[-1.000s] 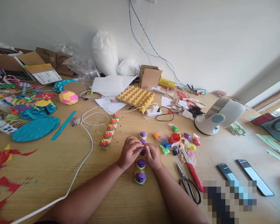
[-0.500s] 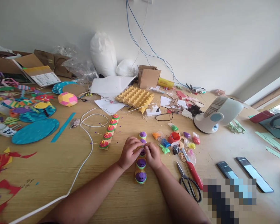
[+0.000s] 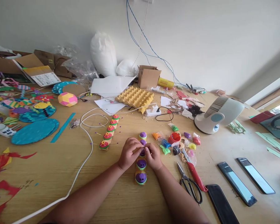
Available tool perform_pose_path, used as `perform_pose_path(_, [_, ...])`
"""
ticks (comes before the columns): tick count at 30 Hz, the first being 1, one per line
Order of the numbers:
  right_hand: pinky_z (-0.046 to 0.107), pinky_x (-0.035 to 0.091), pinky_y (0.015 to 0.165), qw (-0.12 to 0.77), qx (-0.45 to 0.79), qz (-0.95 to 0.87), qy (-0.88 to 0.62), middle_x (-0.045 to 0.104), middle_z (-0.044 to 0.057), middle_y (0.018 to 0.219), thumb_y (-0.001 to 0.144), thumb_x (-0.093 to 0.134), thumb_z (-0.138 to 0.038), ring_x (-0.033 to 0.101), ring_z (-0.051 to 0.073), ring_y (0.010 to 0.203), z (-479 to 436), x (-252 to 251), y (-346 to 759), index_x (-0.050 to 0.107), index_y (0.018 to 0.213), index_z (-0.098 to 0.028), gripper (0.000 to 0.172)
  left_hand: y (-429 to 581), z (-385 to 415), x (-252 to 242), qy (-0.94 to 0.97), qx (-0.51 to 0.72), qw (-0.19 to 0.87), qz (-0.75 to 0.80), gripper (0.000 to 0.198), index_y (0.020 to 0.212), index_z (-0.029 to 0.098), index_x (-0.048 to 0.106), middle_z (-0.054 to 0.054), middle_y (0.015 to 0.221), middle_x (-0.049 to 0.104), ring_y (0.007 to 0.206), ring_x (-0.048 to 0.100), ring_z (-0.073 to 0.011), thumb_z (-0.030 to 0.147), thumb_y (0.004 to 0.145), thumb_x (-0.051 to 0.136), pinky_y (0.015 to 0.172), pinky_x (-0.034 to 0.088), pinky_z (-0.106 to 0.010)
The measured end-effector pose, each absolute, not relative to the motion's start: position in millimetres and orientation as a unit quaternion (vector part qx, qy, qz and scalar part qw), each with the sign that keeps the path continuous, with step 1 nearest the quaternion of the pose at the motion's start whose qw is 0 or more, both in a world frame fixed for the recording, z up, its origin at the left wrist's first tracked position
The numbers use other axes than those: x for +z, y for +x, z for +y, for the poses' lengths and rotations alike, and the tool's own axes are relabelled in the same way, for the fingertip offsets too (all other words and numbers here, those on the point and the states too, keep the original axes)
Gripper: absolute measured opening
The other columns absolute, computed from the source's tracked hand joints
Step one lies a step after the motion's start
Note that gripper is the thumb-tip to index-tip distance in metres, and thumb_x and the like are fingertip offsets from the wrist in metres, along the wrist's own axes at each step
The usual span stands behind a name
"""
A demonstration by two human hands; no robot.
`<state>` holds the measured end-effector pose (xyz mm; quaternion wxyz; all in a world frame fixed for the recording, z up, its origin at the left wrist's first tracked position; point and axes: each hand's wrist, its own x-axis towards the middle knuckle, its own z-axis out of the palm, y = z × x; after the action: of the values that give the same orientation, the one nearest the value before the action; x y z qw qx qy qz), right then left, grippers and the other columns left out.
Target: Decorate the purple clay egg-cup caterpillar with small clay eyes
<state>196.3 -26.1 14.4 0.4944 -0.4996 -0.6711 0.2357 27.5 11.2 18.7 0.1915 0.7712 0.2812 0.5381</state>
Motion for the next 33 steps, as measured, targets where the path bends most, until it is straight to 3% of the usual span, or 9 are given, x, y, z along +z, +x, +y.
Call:
perform_pose_path(4, [0.031,0.045,0.062,0.498,0.232,-0.670,-0.500,0.064,0.003,0.072,0.100,0.050,-0.038,0.058,0.018,0.064,-27.2,14.8,195.7,0.065,0.085,-0.024,0.025,27.7,10.5,19.5,0.772,0.537,0.193,0.278,0.006,0.099,0.024,0.070,-0.003,0.096,0.071,0.101,0.060,-0.0201,0.019,0.095,0.069,0.094,0.049,-0.039])
perform_pose_path(9, [0.031,0.045,0.064,0.500,0.242,-0.666,-0.499,0.064,0.003,0.071,0.101,0.048,-0.038,0.058,0.019,0.065,-27.5,16.6,195.5,0.064,0.086,-0.024,0.027,28.2,9.2,17.3,0.778,0.527,0.195,0.282,0.025,0.120,0.026,0.069,-0.005,0.106,0.071,0.107,0.060,-0.0213,0.023,0.095,0.070,0.098,0.050,-0.041])
perform_pose_path(15, [0.031,0.045,0.064,0.488,0.232,-0.681,-0.495,0.063,0.003,0.070,0.104,0.045,-0.039,0.058,0.019,0.065,-26.6,16.8,196.3,0.062,0.081,-0.023,0.032,27.5,11.3,14.6,0.775,0.534,0.200,0.272,0.015,0.106,0.026,0.072,-0.003,0.098,0.071,0.102,0.060,-0.0194,0.017,0.094,0.069,0.095,0.050,-0.038])
perform_pose_path(20, [0.029,0.044,0.063,0.492,0.218,-0.686,-0.491,0.062,0.003,0.069,0.104,0.045,-0.039,0.057,0.017,0.064,-24.5,12.7,197.0,0.061,0.080,-0.022,0.034,28.0,10.9,15.7,0.775,0.536,0.199,0.269,0.022,0.114,0.024,0.070,-0.004,0.103,0.071,0.105,0.061,-0.0202,0.019,0.092,0.072,0.097,0.049,-0.039])
perform_pose_path(28, [0.029,0.044,0.062,0.501,0.208,-0.694,-0.472,0.063,0.002,0.070,0.104,0.047,-0.036,0.057,0.016,0.064,-24.1,11.8,197.0,0.061,0.082,-0.022,0.029,28.2,10.0,18.9,0.773,0.543,0.199,0.260,0.010,0.100,0.022,0.070,-0.002,0.095,0.070,0.099,0.060,-0.0184,0.015,0.093,0.070,0.094,0.049,-0.036])
perform_pose_path(33, [0.029,0.045,0.063,0.498,0.210,-0.694,-0.476,0.065,0.003,0.070,0.104,0.047,-0.034,0.059,0.017,0.064,-24.9,12.2,196.6,0.062,0.085,-0.021,0.027,27.7,7.9,21.9,0.769,0.541,0.217,0.261,0.017,0.110,0.022,0.070,-0.004,0.102,0.071,0.103,0.061,-0.0198,0.018,0.093,0.070,0.096,0.050,-0.037])
